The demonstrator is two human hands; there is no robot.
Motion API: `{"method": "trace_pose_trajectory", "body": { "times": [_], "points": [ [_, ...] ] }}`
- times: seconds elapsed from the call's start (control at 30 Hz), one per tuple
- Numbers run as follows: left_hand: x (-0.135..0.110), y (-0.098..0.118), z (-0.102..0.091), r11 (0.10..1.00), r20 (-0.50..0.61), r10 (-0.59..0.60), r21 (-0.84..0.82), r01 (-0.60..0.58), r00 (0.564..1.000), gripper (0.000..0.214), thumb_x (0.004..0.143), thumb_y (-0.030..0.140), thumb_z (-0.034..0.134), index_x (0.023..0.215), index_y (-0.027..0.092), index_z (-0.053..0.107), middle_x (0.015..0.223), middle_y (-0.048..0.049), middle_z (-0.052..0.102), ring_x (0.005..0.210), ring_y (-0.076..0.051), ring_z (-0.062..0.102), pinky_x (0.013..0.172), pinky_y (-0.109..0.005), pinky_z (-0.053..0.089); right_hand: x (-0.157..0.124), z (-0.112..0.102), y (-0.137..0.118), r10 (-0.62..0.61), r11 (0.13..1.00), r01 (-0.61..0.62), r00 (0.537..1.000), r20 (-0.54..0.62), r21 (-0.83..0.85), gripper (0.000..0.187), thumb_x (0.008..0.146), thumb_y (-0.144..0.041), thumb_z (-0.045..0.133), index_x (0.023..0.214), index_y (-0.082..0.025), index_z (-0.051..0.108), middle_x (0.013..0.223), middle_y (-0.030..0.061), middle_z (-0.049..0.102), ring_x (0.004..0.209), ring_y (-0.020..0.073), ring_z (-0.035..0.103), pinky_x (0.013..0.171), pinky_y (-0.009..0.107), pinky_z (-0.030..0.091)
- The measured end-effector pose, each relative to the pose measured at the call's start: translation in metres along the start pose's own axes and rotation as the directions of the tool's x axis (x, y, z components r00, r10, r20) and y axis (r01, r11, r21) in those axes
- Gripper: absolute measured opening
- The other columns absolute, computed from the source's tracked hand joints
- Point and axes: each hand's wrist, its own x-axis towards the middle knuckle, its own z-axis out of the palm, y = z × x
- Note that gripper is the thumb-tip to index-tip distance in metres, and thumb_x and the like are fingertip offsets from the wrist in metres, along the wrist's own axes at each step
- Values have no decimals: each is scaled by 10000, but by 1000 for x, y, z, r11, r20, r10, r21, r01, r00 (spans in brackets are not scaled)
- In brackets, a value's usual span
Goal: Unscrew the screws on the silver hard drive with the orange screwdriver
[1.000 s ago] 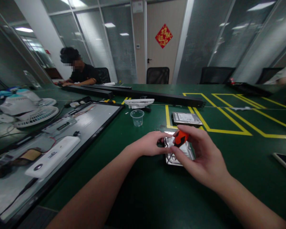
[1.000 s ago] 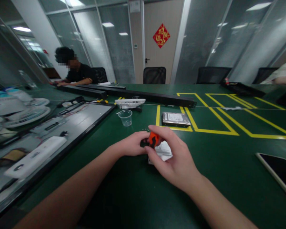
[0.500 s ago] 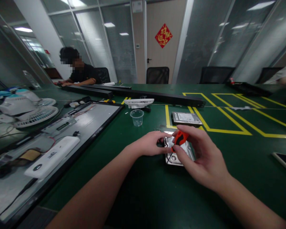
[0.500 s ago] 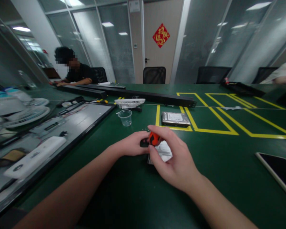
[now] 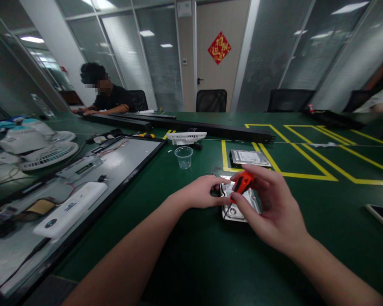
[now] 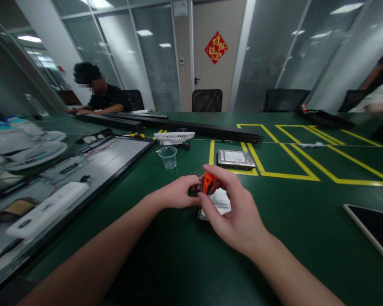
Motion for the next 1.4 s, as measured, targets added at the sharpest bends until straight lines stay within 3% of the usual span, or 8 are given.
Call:
{"method": "trace_pose_trajectory", "body": {
  "times": [0.17,0.37,0.6,0.87,1.4],
  "points": [
    [0,-2,0,1000,6,0,-2,0,1000,548,941,608,849,1319,217,784,1211,-116,774,1075,-315,718,956,-428,552,1,-2,-1,1,1000,-1,1000,25,16,635,993,-139,771,1560,-351,579,1355,80,744,1213,280,771,1055,464,648],
    [-1,-3,1,999,10,7,-43,-7,1000,499,949,574,852,1281,207,793,1290,-132,769,1102,-306,734,1017,-446,574,5,-2,0,-78,993,78,997,-1,-93,595,992,-190,830,1527,-367,639,1346,72,769,1179,292,761,1014,479,652],
    [-1,-2,1,997,-9,49,-54,-50,999,480,955,530,864,1299,204,793,1195,-111,782,1066,-296,733,981,-423,571,2,-3,-2,-63,997,65,997,51,-39,680,1016,-129,772,1611,-407,599,1481,50,758,1288,282,755,1137,484,619],
    [0,3,-2,1000,-1,25,8,-25,1000,581,955,618,830,1386,234,758,1151,-91,771,995,-296,694,863,-400,525,1,-1,-3,27,1000,-27,999,21,2,660,1014,-163,747,1611,-347,532,1371,101,739,1196,274,786,1034,472,673],
    [0,-1,-1,999,18,8,-43,-7,1000,471,945,564,857,1243,204,799,1331,-134,773,1119,-308,738,1029,-447,580,3,-2,3,-52,995,51,999,-12,-89,632,994,-174,828,1547,-391,613,1327,48,750,1124,262,745,974,444,621]
  ]
}}
